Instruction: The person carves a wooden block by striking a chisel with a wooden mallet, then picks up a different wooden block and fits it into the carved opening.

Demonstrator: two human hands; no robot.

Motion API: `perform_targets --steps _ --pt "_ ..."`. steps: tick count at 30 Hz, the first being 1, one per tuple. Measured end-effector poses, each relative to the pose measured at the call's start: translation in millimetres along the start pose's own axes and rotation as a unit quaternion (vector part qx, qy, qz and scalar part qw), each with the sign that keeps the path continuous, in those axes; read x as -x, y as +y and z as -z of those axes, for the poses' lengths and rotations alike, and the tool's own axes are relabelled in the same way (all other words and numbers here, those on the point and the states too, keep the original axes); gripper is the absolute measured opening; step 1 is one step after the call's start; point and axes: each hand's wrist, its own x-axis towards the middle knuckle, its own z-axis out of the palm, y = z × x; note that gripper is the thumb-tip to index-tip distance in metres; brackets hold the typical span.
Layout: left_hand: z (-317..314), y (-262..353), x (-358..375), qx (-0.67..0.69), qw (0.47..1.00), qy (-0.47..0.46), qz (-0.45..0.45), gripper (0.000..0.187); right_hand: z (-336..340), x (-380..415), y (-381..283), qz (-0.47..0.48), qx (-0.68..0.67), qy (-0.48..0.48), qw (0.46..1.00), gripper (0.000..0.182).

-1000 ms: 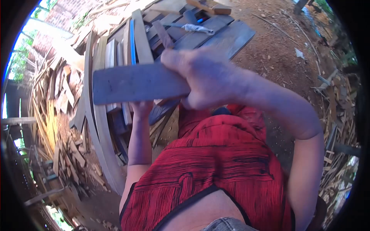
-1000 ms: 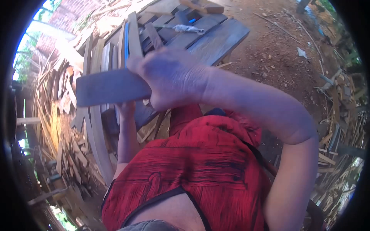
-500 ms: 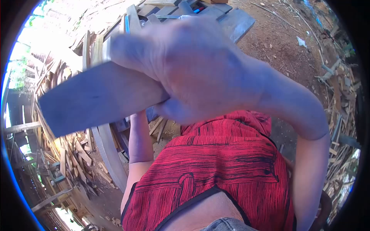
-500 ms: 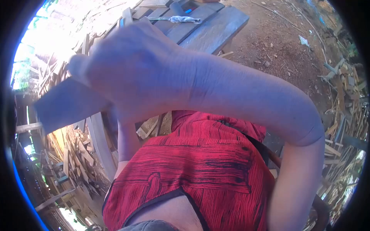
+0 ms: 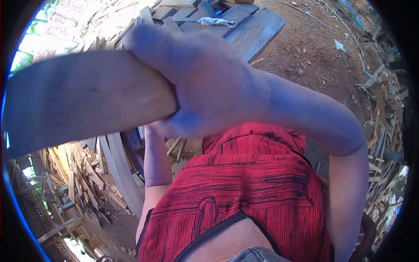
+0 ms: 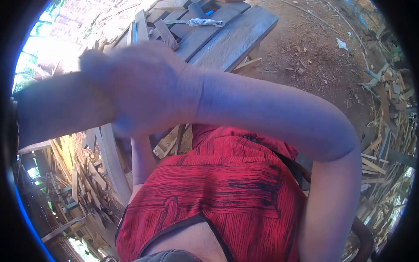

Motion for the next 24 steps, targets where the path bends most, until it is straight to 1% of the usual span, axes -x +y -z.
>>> perform_targets --steps 1,2,4,6,7,8,9,10,11,12,14,15,16,18,19,20,21,22,23,24 --pt "-2.3 -6.8 -8.4 -0.003 1.000 0.000 -0.003 0.060 -0.3 3.9 7.2 -0.052 0.040 -0.140 0.988 0.046" --pt "-10.2 -6.9 -6.8 -0.007 1.000 0.001 -0.007 0.061 0.2 6.3 14.5 -0.102 0.079 -0.276 0.952 0.045" --pt "4.7 -8.3 -8.4 -0.012 1.000 -0.005 -0.015 0.061 6.7 -2.4 9.7 -0.088 0.067 -0.264 0.958 0.045" --pt "11.3 -6.7 -5.6 -0.018 1.000 -0.006 -0.016 0.062 14.5 -13.1 -0.7 -0.052 0.136 -0.217 0.965 0.045" --pt "6.2 -7.4 -4.7 -0.021 1.000 -0.006 -0.015 0.063 14.6 -15.6 1.3 -0.014 0.093 -0.163 0.982 0.048" --pt "1.6 -9.5 -6.6 -0.023 1.000 -0.005 -0.014 0.063 9.9 -14.4 0.0 -0.015 0.093 -0.166 0.982 0.048" --pt "14.1 4.2 7.9 -0.025 1.000 -0.003 -0.014 0.063 2.8 -11.7 -1.9 -0.001 0.048 -0.074 0.996 0.050" --pt "12.6 -1.1 3.5 -0.028 0.999 0.000 -0.015 0.064 -2.7 -8.7 -1.9 0.014 0.004 0.019 1.000 0.051" --pt "8.4 -6.9 -1.8 -0.031 0.999 0.001 -0.017 0.064 -0.9 -2.9 4.0 -0.022 -0.006 -0.063 0.998 0.052" --pt "5.1 -10.7 -5.6 -0.035 0.999 0.002 -0.020 0.064 -4.6 3.5 11.6 -0.020 -0.006 -0.064 0.998 0.052" --pt "7.2 -13.6 -8.1 -0.041 0.999 -0.002 -0.028 0.065 -12.1 14.6 23.7 -0.081 0.056 -0.225 0.969 0.043" --pt "6.2 -12.5 -7.0 -0.043 0.999 -0.003 -0.032 0.066 1.0 0.5 13.6 -0.072 0.105 -0.280 0.952 0.053" --pt "15.3 -12.9 -8.2 -0.046 0.998 -0.004 -0.033 0.066 7.8 -8.4 7.4 -0.073 0.104 -0.280 0.951 0.053" --pt "10.5 -12.0 -5.3 -0.052 0.998 -0.007 -0.031 0.067 11.2 -17.1 0.2 -0.004 0.113 -0.161 0.980 0.051" --pt "12.9 -8.6 -1.5 -0.055 0.998 -0.007 -0.031 0.067 5.8 -17.2 -0.2 -0.005 0.112 -0.163 0.980 0.051" --pt "16.7 -4.3 3.1 -0.059 0.998 -0.005 -0.032 0.067 -1.8 -16.8 0.2 0.013 0.057 -0.052 0.997 0.051" --pt "23.8 -3.3 5.2 -0.063 0.997 -0.003 -0.034 0.068 -8.1 -14.4 1.2 0.031 0.001 0.060 0.998 0.051" --pt "5.1 -16.8 -8.9 -0.067 0.997 -0.001 -0.036 0.068 -9.7 -5.8 4.4 -0.024 -0.003 -0.003 1.000 0.053" --pt "9.3 -17.5 -8.8 -0.072 0.997 0.001 -0.039 0.069 -12.8 4.6 14.6 -0.051 0.023 -0.107 0.993 0.053" --pt "8.7 -12.5 -13.2 -0.078 0.996 0.003 -0.042 0.069 -10.8 1.9 15.9 -0.076 0.050 -0.209 0.974 0.053"
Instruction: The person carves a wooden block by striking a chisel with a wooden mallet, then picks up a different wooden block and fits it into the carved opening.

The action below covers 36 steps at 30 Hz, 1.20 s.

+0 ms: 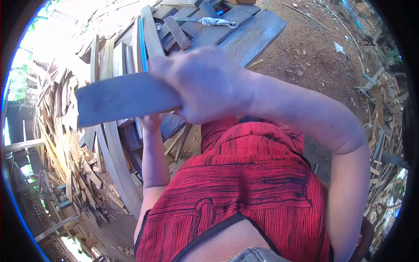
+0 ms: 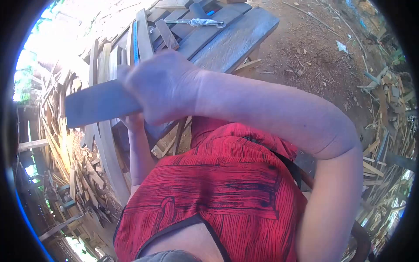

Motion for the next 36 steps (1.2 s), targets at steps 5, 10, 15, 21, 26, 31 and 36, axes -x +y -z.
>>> perform_targets --steps 5,10,15,21,26,31,36 --pt "-5.5 16.0 -2.6 0.297 0.946 0.052 0.120 0.056 28.9 -8.3 -9.0 -0.002 0.037 0.026 0.999 0.050" --pt "-8.1 16.2 -5.0 0.290 0.942 0.100 0.138 0.051 -3.1 2.9 -1.6 0.026 -0.029 0.074 0.996 0.047" --pt "-14.9 16.1 -11.2 0.285 0.936 0.140 0.152 0.046 21.0 -0.3 -5.3 -0.005 0.065 -0.021 0.998 0.039" --pt "-19.0 16.9 -6.8 0.274 0.924 0.200 0.177 0.040 -11.9 6.8 7.7 0.044 -0.036 0.120 0.991 0.044" --pt "12.0 -5.7 -7.8 0.119 0.984 0.035 0.130 0.046 -2.6 12.7 28.5 -0.078 -0.004 -0.063 0.995 0.052" --pt "-24.3 68.1 -54.1 0.226 0.946 0.142 0.186 0.024 -37.2 35.6 76.8 -0.239 -0.053 0.019 0.969 0.063" --pt "-17.1 54.2 -49.5 0.277 0.917 0.217 0.185 0.019 -108.3 77.5 119.5 -0.364 -0.027 -0.045 0.930 0.067"
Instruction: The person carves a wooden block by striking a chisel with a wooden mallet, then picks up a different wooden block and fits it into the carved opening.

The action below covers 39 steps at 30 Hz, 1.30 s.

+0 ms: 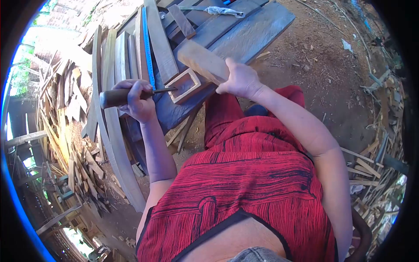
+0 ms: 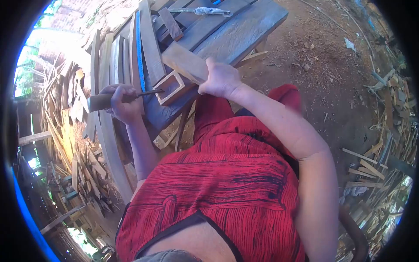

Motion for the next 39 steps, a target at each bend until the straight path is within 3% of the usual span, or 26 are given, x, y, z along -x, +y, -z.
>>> perform_targets --steps 2,4,8,10,13,14,17,21,27,33,35,37,39 --pt "9.2 -4.1 0.2 0.019 0.999 0.028 0.005 0.019 -18.1 -2.0 12.6 -0.075 -0.074 -0.090 0.990 0.068" --pt "16.3 -11.7 -1.6 0.056 0.990 0.117 0.049 0.018 -19.5 -3.3 13.1 -0.072 -0.050 -0.078 0.993 0.068" --pt "9.2 -5.7 -22.0 0.044 0.991 0.121 0.046 0.018 -15.8 -12.8 17.9 -0.059 -0.004 -0.077 0.995 0.069" --pt "2.8 9.2 -36.0 0.061 0.994 0.087 0.034 0.017 -16.0 -15.6 18.5 -0.072 -0.014 -0.080 0.994 0.069" --pt "-20.3 32.4 -45.3 0.080 0.993 -0.082 -0.005 0.006 -15.7 -14.7 17.7 -0.086 -0.024 -0.078 0.993 0.069" --pt "-23.8 31.5 -42.9 0.081 0.993 -0.085 -0.005 0.006 -14.8 -14.7 17.8 -0.086 -0.020 -0.075 0.993 0.069" --pt "-27.5 18.8 -34.4 -0.038 0.982 -0.185 -0.002 0.010 -16.4 -14.6 20.5 -0.086 -0.033 -0.075 0.993 0.068" --pt "-27.5 9.4 -19.7 -0.018 0.980 -0.186 0.071 0.018 -16.3 -13.7 22.2 -0.093 -0.063 -0.087 0.990 0.068" --pt "-20.5 1.9 -15.6 -0.123 0.968 -0.209 0.068 0.014 -19.0 -13.8 24.8 -0.075 -0.065 -0.071 0.993 0.063" --pt "-23.1 4.7 -7.3 -0.115 0.964 -0.224 0.081 0.017 -18.9 -15.2 27.0 -0.080 -0.082 -0.063 0.992 0.066" --pt "-22.2 6.1 -6.5 -0.109 0.967 -0.222 0.067 0.017 1.4 -15.7 21.2 -0.054 -0.035 -0.037 0.997 0.063" --pt "-19.5 3.9 -6.1 -0.104 0.968 -0.221 0.060 0.017 27.8 -11.2 -4.9 0.018 -0.084 0.052 0.995 0.063" --pt "-13.8 0.0 -6.8 -0.049 0.974 -0.208 0.077 0.022 67.2 1.4 -55.1 0.159 -0.161 0.160 0.961 0.060"
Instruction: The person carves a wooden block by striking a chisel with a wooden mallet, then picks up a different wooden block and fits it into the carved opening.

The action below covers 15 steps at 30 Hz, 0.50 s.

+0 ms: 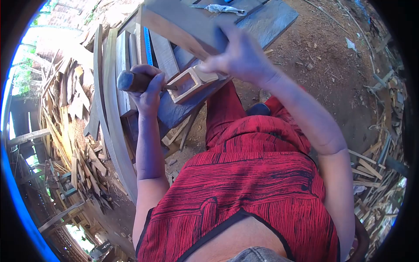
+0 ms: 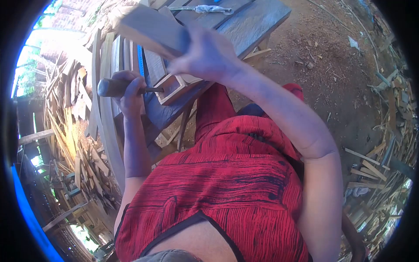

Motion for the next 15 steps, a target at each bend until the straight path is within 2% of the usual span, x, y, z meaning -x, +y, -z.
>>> perform_targets --steps 2,3,4,5,6,7,8,11,12,13,15 --pt "3.1 0.8 2.5 -0.025 1.000 -0.005 0.005 0.023 13.0 -17.9 -47.7 0.144 -0.120 0.009 0.982 0.057" --pt "4.1 1.7 1.8 -0.052 0.999 -0.009 0.005 0.024 12.6 -19.1 -64.3 0.146 -0.119 0.010 0.982 0.057" --pt "11.2 -24.4 6.3 -0.051 0.999 -0.009 0.001 0.024 11.7 -17.5 -80.0 0.181 -0.075 -0.003 0.981 0.055" --pt "24.1 -72.9 15.5 -0.082 0.987 0.135 -0.041 0.026 11.8 -15.1 -89.7 0.215 -0.030 -0.017 0.976 0.054" --pt "31.1 -98.0 19.2 -0.111 0.951 0.276 -0.081 0.029 13.8 -12.5 -93.7 0.208 0.064 -0.110 0.970 0.050" --pt "31.2 -95.9 17.6 -0.110 0.951 0.276 -0.084 0.029 15.7 -10.8 -95.9 0.197 0.157 -0.200 0.947 0.046" --pt "31.6 -93.5 16.7 -0.113 0.956 0.255 -0.088 0.030 13.5 -11.9 -94.9 0.209 0.171 -0.199 0.942 0.038" --pt "27.0 -84.7 12.9 -0.117 0.970 0.187 -0.099 0.034 33.4 -17.4 -132.0 0.236 0.246 -0.194 0.920 0.032" --pt "25.2 -82.0 14.2 -0.118 0.974 0.166 -0.099 0.035 36.7 -17.4 -139.8 0.255 0.205 -0.161 0.931 0.027" --pt "23.3 -79.2 15.9 -0.118 0.977 0.145 -0.100 0.036 37.9 -14.9 -136.5 0.307 0.096 -0.103 0.941 0.030" --pt "21.9 -72.1 18.4 -0.119 0.981 0.109 -0.104 0.038 16.4 -13.5 -135.0 0.396 0.002 0.113 0.911 0.035"
